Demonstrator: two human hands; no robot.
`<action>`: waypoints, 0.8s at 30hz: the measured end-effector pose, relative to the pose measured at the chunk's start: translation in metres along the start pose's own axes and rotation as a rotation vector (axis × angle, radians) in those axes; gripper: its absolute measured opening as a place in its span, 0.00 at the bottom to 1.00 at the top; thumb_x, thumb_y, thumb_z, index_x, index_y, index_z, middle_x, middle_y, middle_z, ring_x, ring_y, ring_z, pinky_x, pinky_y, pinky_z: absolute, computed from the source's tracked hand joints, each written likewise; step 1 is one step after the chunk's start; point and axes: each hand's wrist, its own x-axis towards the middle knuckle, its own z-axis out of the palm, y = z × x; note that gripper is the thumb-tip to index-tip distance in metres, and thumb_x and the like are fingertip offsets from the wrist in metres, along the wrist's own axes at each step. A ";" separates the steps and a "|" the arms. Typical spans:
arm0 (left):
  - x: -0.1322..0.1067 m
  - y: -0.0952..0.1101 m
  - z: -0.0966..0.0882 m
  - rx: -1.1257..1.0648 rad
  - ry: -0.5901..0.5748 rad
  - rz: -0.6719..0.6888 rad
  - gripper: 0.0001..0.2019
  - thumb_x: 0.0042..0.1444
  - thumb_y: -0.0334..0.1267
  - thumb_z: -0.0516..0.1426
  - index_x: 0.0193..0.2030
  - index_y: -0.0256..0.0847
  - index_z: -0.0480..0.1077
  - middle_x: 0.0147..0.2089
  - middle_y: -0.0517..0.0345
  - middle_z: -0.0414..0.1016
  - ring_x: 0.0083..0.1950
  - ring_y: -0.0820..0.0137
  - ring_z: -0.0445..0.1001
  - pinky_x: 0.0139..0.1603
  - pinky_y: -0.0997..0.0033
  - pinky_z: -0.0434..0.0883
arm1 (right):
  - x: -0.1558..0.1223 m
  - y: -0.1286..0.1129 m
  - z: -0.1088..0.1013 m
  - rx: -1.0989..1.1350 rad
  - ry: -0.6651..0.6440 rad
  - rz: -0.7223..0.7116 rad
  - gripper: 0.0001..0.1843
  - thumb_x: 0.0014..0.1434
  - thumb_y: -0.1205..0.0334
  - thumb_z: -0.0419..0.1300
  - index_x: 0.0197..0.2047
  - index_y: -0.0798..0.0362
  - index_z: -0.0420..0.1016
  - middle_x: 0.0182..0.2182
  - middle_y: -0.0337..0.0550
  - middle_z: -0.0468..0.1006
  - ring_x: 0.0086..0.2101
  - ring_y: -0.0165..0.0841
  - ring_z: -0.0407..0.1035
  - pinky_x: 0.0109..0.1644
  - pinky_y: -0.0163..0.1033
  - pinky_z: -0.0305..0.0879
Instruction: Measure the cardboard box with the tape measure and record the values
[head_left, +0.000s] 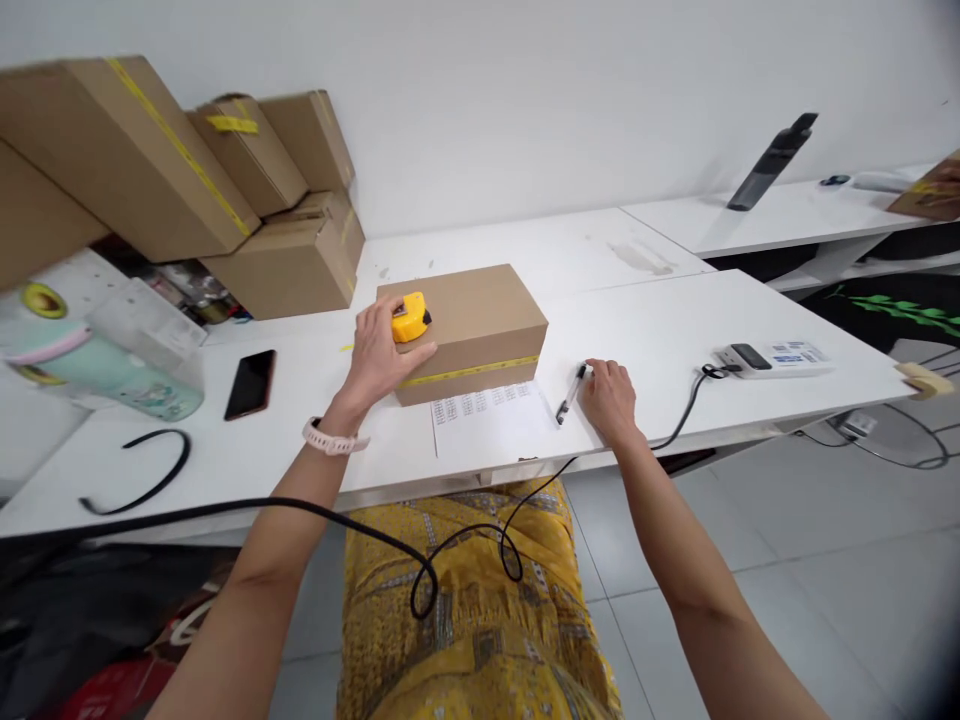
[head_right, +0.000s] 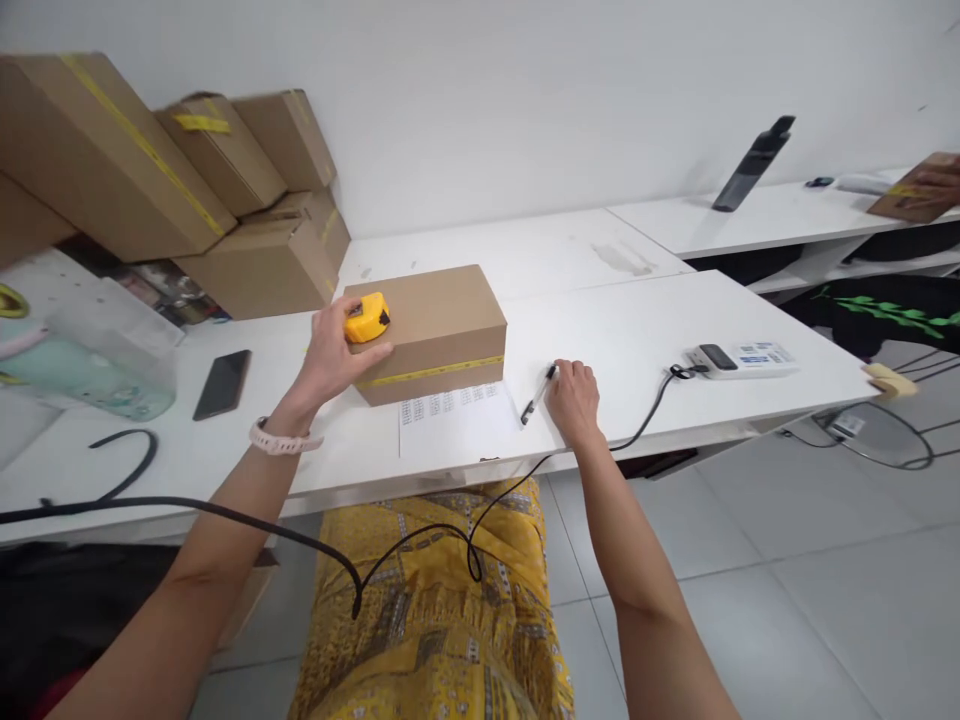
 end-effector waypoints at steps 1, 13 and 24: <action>0.007 -0.003 0.000 -0.033 -0.045 -0.052 0.37 0.51 0.48 0.65 0.65 0.39 0.61 0.64 0.42 0.67 0.67 0.50 0.63 0.66 0.46 0.63 | 0.000 -0.001 -0.001 -0.006 -0.010 -0.001 0.21 0.60 0.74 0.48 0.53 0.61 0.74 0.42 0.59 0.75 0.45 0.47 0.65 0.51 0.49 0.62; 0.021 0.002 -0.029 -0.439 -0.129 -0.324 0.30 0.48 0.56 0.64 0.52 0.37 0.72 0.54 0.45 0.77 0.56 0.55 0.75 0.58 0.56 0.69 | -0.001 -0.005 -0.015 0.166 0.020 0.087 0.21 0.61 0.73 0.48 0.51 0.60 0.76 0.43 0.61 0.77 0.46 0.48 0.69 0.49 0.50 0.66; -0.087 0.084 -0.013 -1.053 -0.479 -0.470 0.25 0.51 0.55 0.65 0.48 0.43 0.67 0.37 0.60 0.70 0.37 0.69 0.72 0.38 0.70 0.68 | -0.065 -0.152 -0.106 1.381 -0.420 0.353 0.28 0.60 0.36 0.59 0.48 0.50 0.82 0.41 0.49 0.82 0.44 0.44 0.74 0.47 0.44 0.71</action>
